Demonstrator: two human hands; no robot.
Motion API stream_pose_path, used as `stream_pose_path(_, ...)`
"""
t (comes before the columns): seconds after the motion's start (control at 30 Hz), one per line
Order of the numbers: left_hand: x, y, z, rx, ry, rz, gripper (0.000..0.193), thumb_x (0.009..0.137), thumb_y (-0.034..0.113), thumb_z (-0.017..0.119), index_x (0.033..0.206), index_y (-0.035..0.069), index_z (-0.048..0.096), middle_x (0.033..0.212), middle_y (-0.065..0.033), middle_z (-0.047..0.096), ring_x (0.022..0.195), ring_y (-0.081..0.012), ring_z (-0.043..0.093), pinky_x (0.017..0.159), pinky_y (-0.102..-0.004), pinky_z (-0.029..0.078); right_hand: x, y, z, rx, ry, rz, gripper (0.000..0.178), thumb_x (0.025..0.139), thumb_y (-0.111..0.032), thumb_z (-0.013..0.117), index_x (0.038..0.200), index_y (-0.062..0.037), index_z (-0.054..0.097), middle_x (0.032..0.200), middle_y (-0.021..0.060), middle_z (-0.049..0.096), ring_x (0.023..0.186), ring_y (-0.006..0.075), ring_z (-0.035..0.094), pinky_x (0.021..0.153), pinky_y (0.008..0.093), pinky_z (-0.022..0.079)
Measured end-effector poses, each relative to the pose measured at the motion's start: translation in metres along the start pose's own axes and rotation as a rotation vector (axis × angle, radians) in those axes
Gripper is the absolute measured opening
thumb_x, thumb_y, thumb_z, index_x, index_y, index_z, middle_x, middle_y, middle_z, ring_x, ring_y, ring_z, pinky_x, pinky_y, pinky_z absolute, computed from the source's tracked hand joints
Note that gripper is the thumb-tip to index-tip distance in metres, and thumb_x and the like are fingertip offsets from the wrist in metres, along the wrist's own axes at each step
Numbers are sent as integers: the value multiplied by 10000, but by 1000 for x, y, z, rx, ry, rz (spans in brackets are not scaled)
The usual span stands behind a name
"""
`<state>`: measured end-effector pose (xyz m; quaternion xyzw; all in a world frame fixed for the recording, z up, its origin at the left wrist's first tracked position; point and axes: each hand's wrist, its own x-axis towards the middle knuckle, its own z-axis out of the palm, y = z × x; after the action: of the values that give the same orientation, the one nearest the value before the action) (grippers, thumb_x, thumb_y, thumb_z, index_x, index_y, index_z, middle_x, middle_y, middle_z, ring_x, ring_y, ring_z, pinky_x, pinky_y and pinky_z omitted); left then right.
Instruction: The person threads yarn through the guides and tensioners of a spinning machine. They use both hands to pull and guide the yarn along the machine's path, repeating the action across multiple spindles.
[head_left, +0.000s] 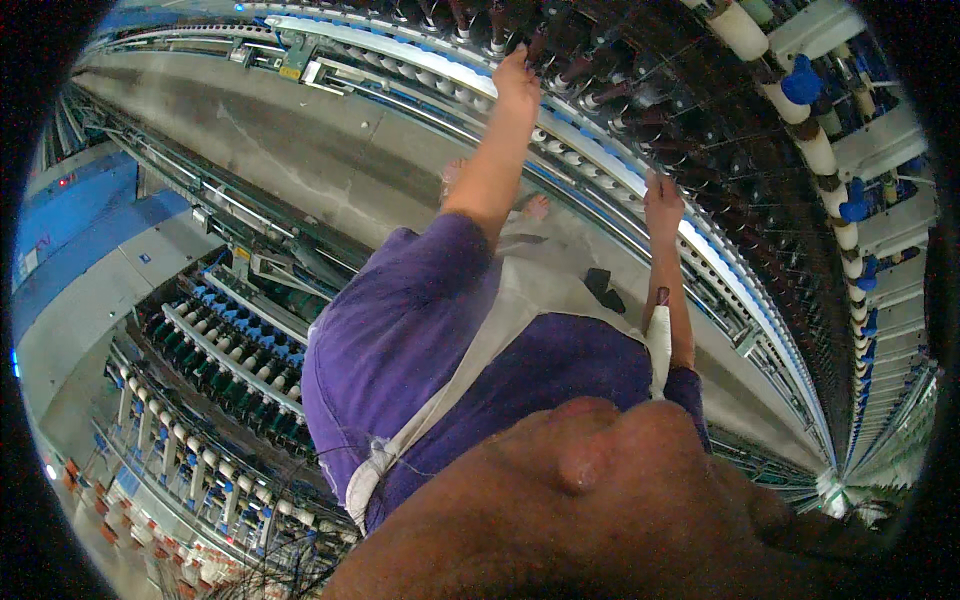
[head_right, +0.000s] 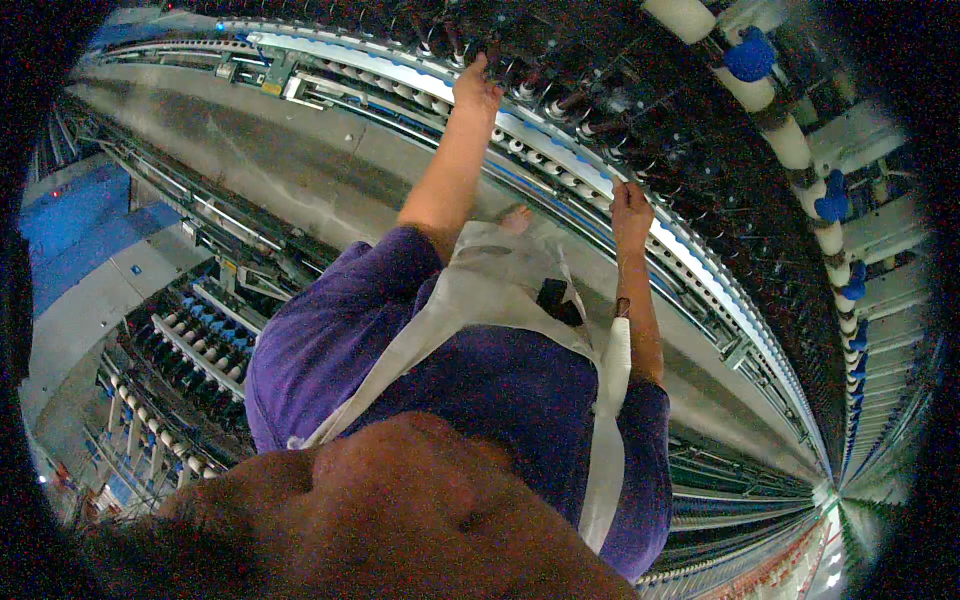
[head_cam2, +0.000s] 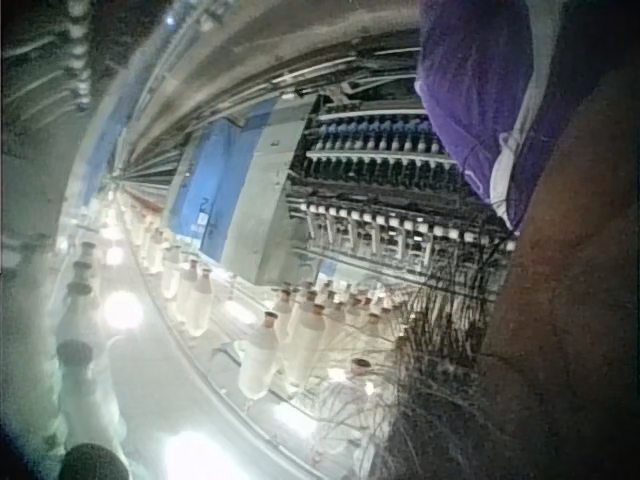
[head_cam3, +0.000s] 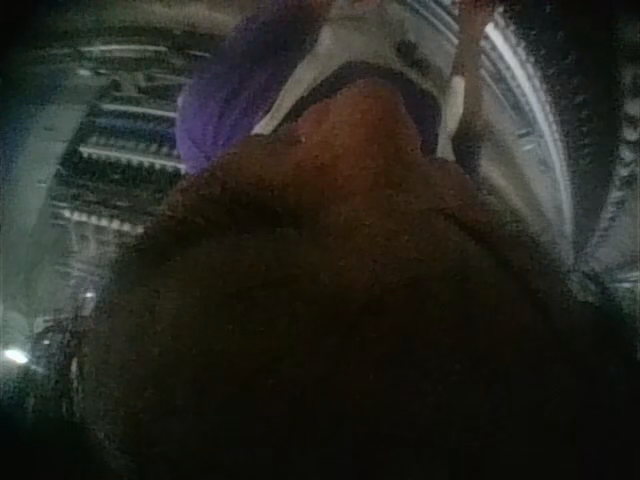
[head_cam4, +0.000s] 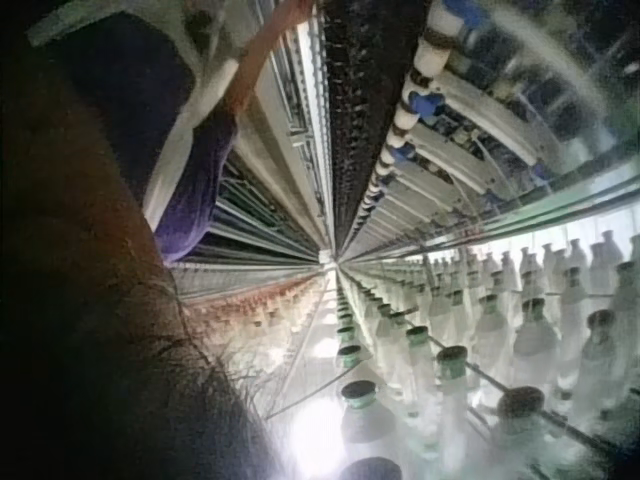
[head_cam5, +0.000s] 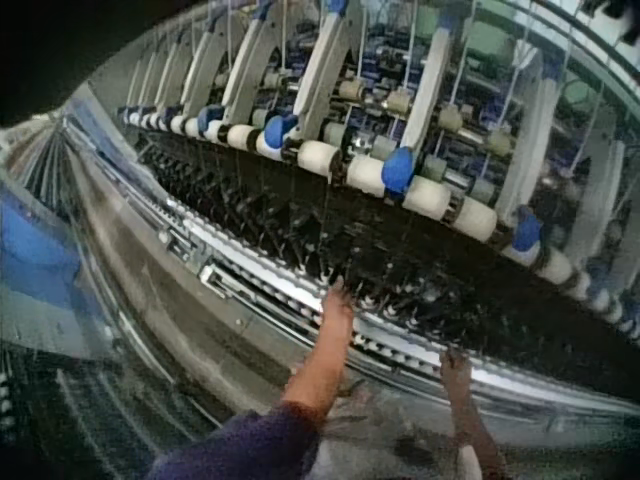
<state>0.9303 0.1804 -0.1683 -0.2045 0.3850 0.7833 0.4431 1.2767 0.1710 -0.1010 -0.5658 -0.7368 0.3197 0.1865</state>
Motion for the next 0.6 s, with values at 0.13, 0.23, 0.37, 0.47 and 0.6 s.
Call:
stream_pose_path(0.13,-25,28,-3,285,-490,-20,335,991,324,570,1237,97,585,668,42,435,600,-64,395,547,-237,329,-11,-40,-25,-33,35,-3,264,943,-283,655,834,-43,637,573,86,575,497,180,555,524,330,458)
stream_pose_path(0.23,-19,43,-30,579,-546,-27,550,967,364,608,1430,114,450,701,13,485,636,-81,463,590,-236,412,-17,-49,-41,-32,71,48,250,936,-270,664,825,-47,639,581,96,580,498,199,556,520,339,458)
stream_pose_path(0.37,7,38,-74,1587,-520,578,734,880,249,726,1502,217,339,872,-65,664,749,-175,630,704,-338,517,-27,-54,-55,-124,127,-3,295,940,-307,642,845,-28,650,649,87,612,516,153,573,546,304,459)
stream_pose_path(0.47,21,24,-91,1510,-589,628,839,860,239,714,1543,259,227,897,-127,669,763,-285,644,718,-394,514,-32,-67,-51,-74,139,16,301,941,-295,642,813,-23,627,614,85,568,535,142,539,539,316,439)
stream_pose_path(0.6,19,16,-99,1508,-573,650,868,870,186,703,1562,233,181,678,-82,643,577,-221,615,569,-375,492,-29,-89,-36,-70,171,-71,267,934,-252,659,789,-32,614,577,93,540,488,184,489,502,330,419)
